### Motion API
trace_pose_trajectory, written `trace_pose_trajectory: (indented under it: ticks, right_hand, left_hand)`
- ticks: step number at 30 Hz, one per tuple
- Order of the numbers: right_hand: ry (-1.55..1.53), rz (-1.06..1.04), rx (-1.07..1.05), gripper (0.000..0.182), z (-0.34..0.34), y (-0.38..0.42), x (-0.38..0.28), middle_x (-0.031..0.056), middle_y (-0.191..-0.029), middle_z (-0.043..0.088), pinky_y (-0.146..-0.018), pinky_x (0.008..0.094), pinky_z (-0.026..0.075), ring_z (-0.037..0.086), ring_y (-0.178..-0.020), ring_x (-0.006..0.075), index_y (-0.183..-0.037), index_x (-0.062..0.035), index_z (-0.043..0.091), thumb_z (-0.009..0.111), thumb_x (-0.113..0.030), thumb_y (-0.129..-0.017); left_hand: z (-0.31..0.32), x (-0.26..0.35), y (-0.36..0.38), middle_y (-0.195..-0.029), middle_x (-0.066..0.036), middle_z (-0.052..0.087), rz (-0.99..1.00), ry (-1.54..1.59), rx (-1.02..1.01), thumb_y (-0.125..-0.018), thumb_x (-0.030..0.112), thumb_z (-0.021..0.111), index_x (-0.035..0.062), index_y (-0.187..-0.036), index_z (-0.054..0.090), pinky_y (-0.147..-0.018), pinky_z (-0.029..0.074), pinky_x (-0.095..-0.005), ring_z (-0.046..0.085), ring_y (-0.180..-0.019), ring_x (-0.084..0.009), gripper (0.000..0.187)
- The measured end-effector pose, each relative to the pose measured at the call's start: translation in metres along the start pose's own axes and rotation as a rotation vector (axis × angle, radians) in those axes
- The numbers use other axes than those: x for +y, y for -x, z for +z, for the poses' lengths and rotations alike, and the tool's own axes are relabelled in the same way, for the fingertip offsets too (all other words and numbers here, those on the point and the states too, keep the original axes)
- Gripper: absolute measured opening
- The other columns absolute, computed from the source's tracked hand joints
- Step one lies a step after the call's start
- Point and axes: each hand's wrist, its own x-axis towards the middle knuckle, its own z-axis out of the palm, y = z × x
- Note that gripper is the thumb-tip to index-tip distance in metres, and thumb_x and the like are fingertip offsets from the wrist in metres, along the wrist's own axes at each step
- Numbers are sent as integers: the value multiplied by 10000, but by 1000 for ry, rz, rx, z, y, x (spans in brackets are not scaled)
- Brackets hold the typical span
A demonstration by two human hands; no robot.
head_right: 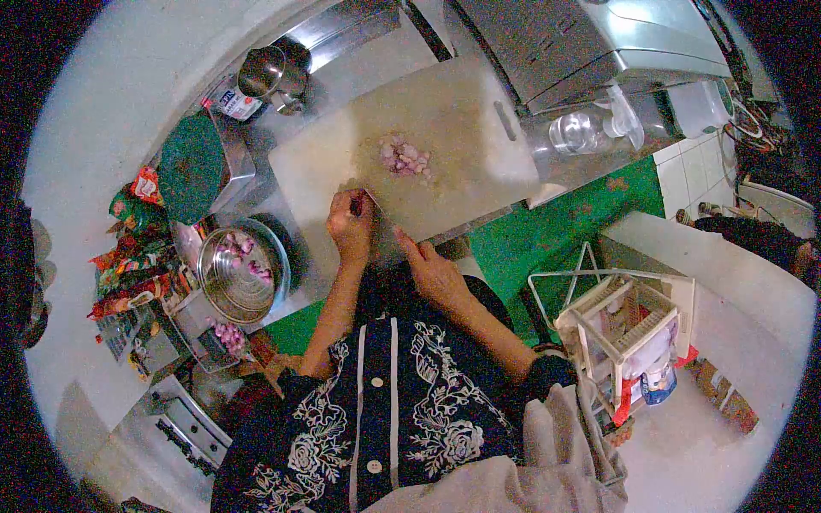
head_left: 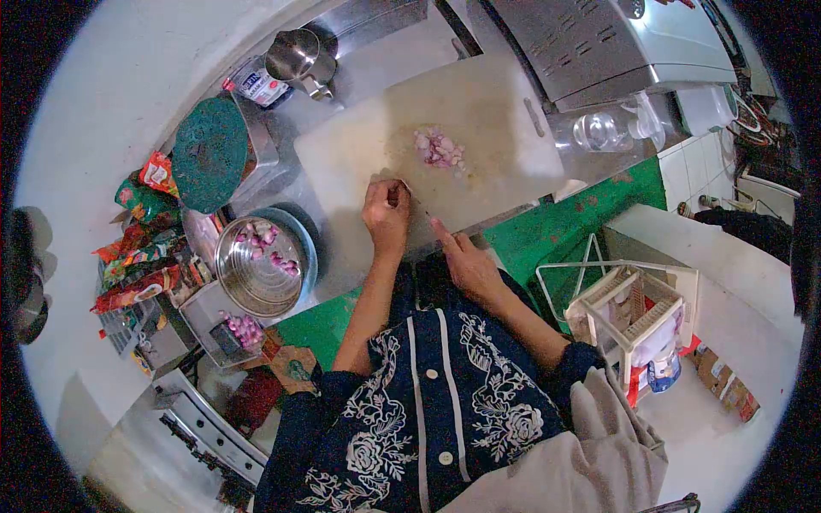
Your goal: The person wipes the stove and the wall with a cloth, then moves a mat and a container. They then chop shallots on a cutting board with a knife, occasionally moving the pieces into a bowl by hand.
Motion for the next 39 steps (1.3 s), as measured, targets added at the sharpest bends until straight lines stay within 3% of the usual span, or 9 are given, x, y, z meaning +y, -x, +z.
trace_pose_trajectory:
  ticks: [11,17,23,26,29,35,39]
  right_hand:
    - [92,45,-27,682,-3,-11,-9,229,-1021,556,-634,501,519,599,-776,433,-1476,-193,202,466,-46,-865]
    - [11,-42,102,685,9,-8,0,226,-1007,552,-644,511,513,596,-762,432,-1478,-193,193,471,-52,-868]
    - [-73,7,101,661,14,4,8,215,-997,550,-637,497,505,589,-782,424,-1483,-202,180,479,-89,-904]
    - [-63,99,-73,675,4,3,1,241,-1091,540,-691,526,524,601,-788,460,-1483,-236,154,415,-74,-882]
    - [-44,29,-1,669,14,3,7,240,-1087,541,-675,533,522,596,-767,461,-1480,-240,166,418,-79,-881]
    - [-27,-12,34,650,6,5,4,205,-1011,550,-633,497,502,589,-790,415,-1476,-195,220,461,-59,-889]
    - [32,12,-7,683,1,-4,1,224,-1045,554,-647,499,509,593,-792,430,-1476,-192,211,454,-28,-859]
  left_hand:
    - [-1,1,0,-769,-114,599,31,-1,4,-768,46,669,25,-833,636,-602,505,-343,611,-660,-247,76]
    - [0,-1,1,-776,-111,605,35,-36,9,-769,43,672,23,-826,637,-605,507,-338,615,-663,-240,70]
    - [4,-8,4,-777,-114,606,30,-22,30,-774,32,663,17,-813,628,-618,505,-335,618,-675,-240,55]
    - [4,-4,3,-774,-116,604,-1,-20,25,-773,22,657,14,-812,626,-623,504,-338,615,-674,-248,51]
    - [4,-10,3,-804,-106,626,40,-58,18,-799,86,681,30,-852,646,-630,508,-333,620,-675,-236,85]
    - [0,-8,3,-850,-117,627,9,-82,-40,-810,118,668,27,-873,637,-674,505,-348,623,-729,-262,116]
    - [0,-8,5,-839,-120,621,28,-88,-18,-798,91,663,24,-862,632,-675,503,-351,623,-740,-267,98]
